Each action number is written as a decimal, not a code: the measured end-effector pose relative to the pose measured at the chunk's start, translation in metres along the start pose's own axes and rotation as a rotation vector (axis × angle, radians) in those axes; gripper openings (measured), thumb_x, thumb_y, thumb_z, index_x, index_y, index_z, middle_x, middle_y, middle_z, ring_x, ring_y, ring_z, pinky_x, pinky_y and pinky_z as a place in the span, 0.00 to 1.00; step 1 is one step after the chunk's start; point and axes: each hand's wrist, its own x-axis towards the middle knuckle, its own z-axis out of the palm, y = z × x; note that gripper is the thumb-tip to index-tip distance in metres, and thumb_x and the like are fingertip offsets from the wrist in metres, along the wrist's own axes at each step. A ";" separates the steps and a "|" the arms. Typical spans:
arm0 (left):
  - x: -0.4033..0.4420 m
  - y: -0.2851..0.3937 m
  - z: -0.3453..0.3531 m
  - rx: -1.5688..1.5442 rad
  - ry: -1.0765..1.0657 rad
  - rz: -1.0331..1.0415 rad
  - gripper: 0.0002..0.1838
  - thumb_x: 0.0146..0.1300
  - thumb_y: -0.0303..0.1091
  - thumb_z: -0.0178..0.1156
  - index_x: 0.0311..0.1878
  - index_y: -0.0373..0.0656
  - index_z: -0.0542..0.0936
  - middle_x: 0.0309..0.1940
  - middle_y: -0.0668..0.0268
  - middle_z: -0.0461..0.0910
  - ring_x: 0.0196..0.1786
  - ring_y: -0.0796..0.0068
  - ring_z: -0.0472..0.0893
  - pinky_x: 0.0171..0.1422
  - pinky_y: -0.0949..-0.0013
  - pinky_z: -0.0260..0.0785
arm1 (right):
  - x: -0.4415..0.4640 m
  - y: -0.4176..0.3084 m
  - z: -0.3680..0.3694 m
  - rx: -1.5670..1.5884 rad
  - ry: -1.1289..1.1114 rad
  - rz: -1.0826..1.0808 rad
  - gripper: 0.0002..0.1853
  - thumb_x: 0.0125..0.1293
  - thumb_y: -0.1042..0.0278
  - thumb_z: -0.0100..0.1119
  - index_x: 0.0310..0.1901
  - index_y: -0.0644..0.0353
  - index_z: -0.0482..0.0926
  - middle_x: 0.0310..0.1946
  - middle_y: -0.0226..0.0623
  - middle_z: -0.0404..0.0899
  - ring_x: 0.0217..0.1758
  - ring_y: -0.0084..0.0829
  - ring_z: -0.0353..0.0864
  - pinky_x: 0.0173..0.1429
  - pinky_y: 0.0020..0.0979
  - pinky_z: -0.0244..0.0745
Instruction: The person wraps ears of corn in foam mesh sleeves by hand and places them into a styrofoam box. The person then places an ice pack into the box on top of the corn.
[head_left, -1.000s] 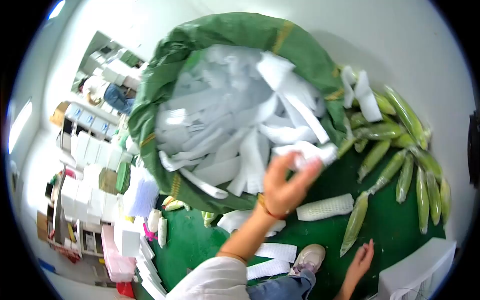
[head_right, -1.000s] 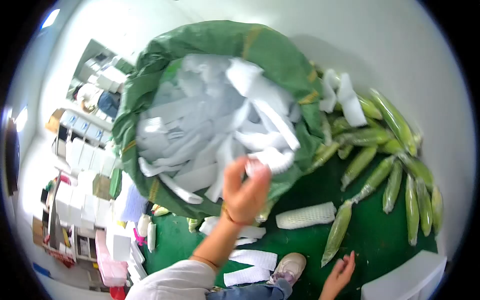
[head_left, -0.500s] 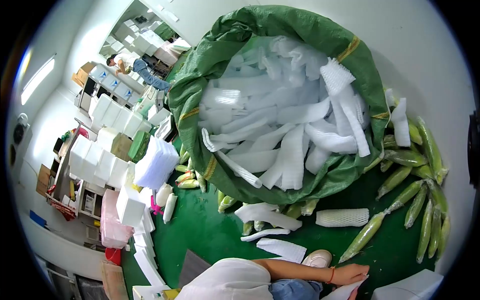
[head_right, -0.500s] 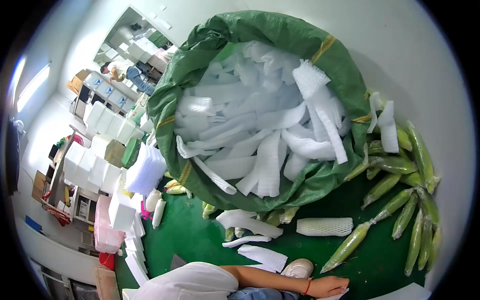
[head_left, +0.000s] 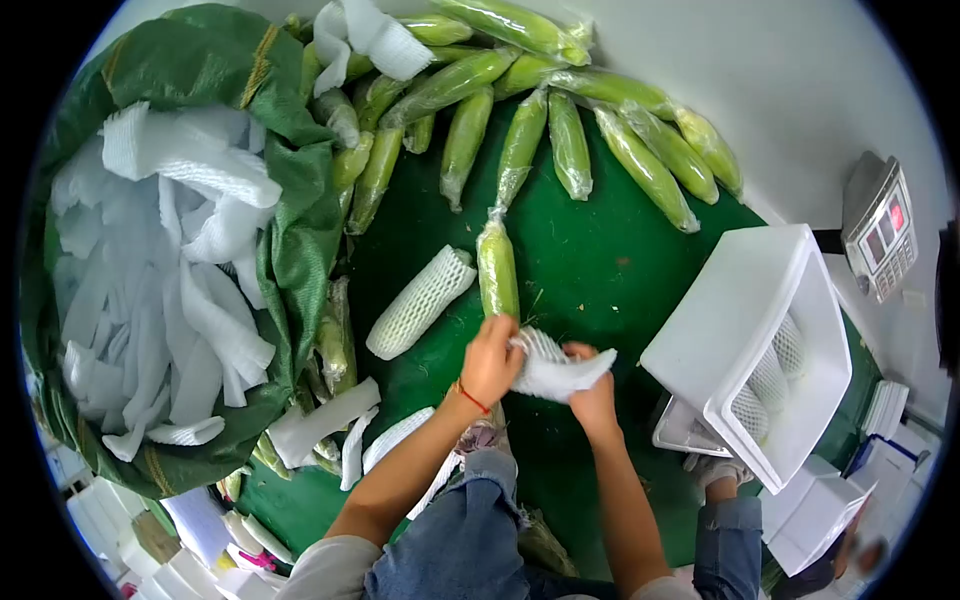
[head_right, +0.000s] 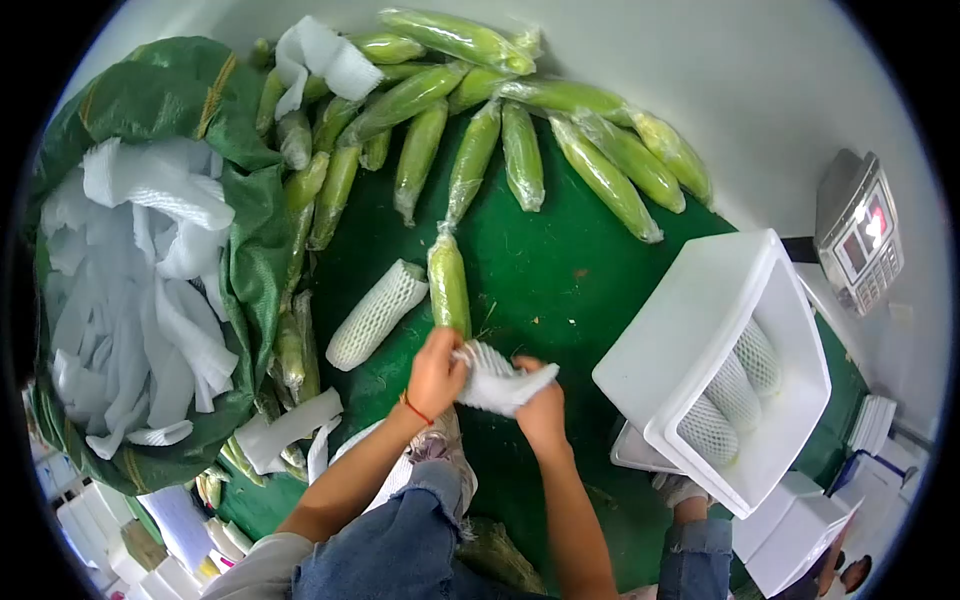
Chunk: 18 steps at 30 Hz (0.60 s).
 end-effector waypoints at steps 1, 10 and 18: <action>0.011 0.002 -0.005 0.054 0.034 -0.070 0.19 0.52 0.21 0.52 0.50 0.39 0.73 0.37 0.49 0.72 0.39 0.45 0.75 0.44 0.55 0.71 | 0.020 -0.021 0.007 0.010 0.054 -0.057 0.25 0.56 0.71 0.62 0.58 0.64 0.71 0.42 0.44 0.77 0.46 0.31 0.76 0.52 0.31 0.70; -0.013 -0.046 -0.036 -0.385 -0.225 -0.206 0.34 0.63 0.25 0.46 0.74 0.50 0.56 0.63 0.49 0.67 0.62 0.58 0.71 0.67 0.66 0.61 | 0.041 -0.020 0.095 0.825 -0.245 0.100 0.36 0.62 0.71 0.53 0.73 0.54 0.55 0.63 0.46 0.67 0.60 0.30 0.71 0.63 0.26 0.64; -0.044 0.030 -0.063 -0.831 -0.244 -0.660 0.15 0.68 0.28 0.48 0.54 0.31 0.75 0.45 0.63 0.81 0.45 0.78 0.76 0.50 0.73 0.69 | -0.030 -0.097 0.028 0.830 -0.122 0.351 0.20 0.67 0.70 0.49 0.60 0.63 0.72 0.48 0.37 0.80 0.49 0.22 0.76 0.55 0.25 0.70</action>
